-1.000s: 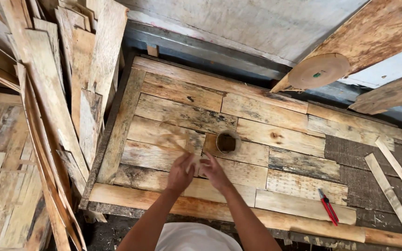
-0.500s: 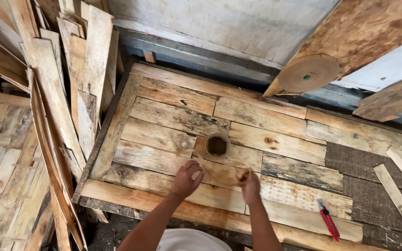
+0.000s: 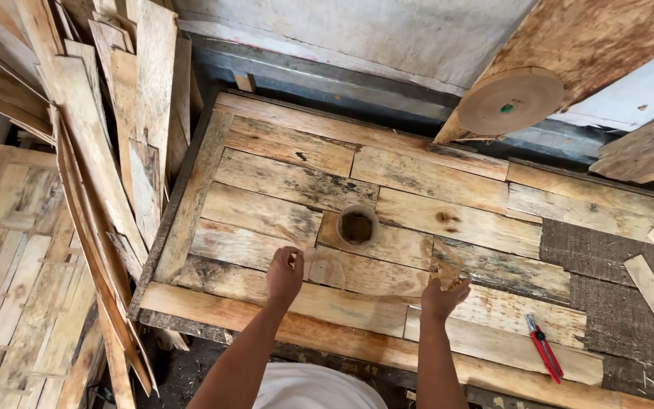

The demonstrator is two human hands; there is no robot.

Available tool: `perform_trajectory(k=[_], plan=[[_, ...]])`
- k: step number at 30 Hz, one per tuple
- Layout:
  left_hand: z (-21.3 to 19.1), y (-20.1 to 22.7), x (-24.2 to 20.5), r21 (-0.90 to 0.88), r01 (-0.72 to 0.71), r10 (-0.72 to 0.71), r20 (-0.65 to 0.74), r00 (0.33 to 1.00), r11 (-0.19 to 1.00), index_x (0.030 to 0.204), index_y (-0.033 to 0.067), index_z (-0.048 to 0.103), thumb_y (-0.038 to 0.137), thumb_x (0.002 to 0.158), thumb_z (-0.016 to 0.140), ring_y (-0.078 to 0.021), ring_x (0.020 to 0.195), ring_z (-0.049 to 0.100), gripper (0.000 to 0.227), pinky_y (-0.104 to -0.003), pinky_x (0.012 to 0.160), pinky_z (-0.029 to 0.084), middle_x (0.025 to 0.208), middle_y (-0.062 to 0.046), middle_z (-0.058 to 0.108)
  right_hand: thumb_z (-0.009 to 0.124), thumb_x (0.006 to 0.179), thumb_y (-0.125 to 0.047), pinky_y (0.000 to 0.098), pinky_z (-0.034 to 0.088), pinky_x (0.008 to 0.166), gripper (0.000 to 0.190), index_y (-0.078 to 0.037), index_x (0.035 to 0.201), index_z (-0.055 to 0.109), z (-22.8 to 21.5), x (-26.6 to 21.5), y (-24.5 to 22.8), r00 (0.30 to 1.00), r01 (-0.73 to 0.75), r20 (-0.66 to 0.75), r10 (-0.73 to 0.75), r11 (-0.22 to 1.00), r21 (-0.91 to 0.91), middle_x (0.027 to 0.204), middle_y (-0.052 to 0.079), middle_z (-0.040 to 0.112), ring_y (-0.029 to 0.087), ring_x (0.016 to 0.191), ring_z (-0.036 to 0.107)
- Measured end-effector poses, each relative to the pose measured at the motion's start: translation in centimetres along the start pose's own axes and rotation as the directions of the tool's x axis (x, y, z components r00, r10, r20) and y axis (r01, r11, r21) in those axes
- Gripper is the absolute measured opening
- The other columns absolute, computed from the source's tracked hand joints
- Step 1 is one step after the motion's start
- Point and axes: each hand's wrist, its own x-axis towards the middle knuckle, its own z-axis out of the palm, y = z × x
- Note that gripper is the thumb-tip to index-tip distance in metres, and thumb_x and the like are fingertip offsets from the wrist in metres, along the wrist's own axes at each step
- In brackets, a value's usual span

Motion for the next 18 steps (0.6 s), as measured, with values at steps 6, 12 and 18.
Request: perform_trajectory(k=[6,12,18], plan=[[-1.0,-3.1,4.0,0.071,0.118,-0.117,-0.023,0.993,0.99,0.113,0.0095,0.062,0.026,0.098,0.065,-0.0323,0.088,0.066,0.023,-0.048,0.073,0.052,0.098,-0.011,0.065,0.064,0.093,-0.022,0.0622,0.017,0.124,0.094,-0.017,0.169,0.009,0.1,-5.0,-4.6,0.999,-0.017,-0.049,0.001,0.95,-0.313,0.172,0.023,-0.006,0.053,0.154,0.004],[-1.8,-4.6,7.2,0.292,-0.233,0.142,0.301,0.943,0.927,0.131,0.0195,0.064,0.009,0.084,0.066,-0.0348,0.111,0.06,0.048,-0.046,0.089,0.051,0.125,-0.013,0.056,0.063,0.086,-0.016,0.064,0.021,0.126,0.076,-0.011,0.157,0.037,4.9,-8.0,-3.9,0.853,0.499,0.019,-0.522,0.804,-0.323,0.172,0.025,0.019,0.048,0.158,0.017],[-2.9,-3.4,8.4,0.339,-0.22,0.063,0.419,0.906,0.915,0.122,0.0183,0.068,0.017,0.095,0.067,-0.0286,0.114,0.061,0.027,-0.046,0.096,0.049,0.127,-0.01,0.055,0.064,0.091,-0.017,0.0649,0.02,0.121,0.057,-0.011,0.147,0.051,9.2,-11.7,-6.0,0.791,0.606,0.209,-0.575,0.689,-0.397,0.164,0.025,0.033,0.046,0.157,0.016]])
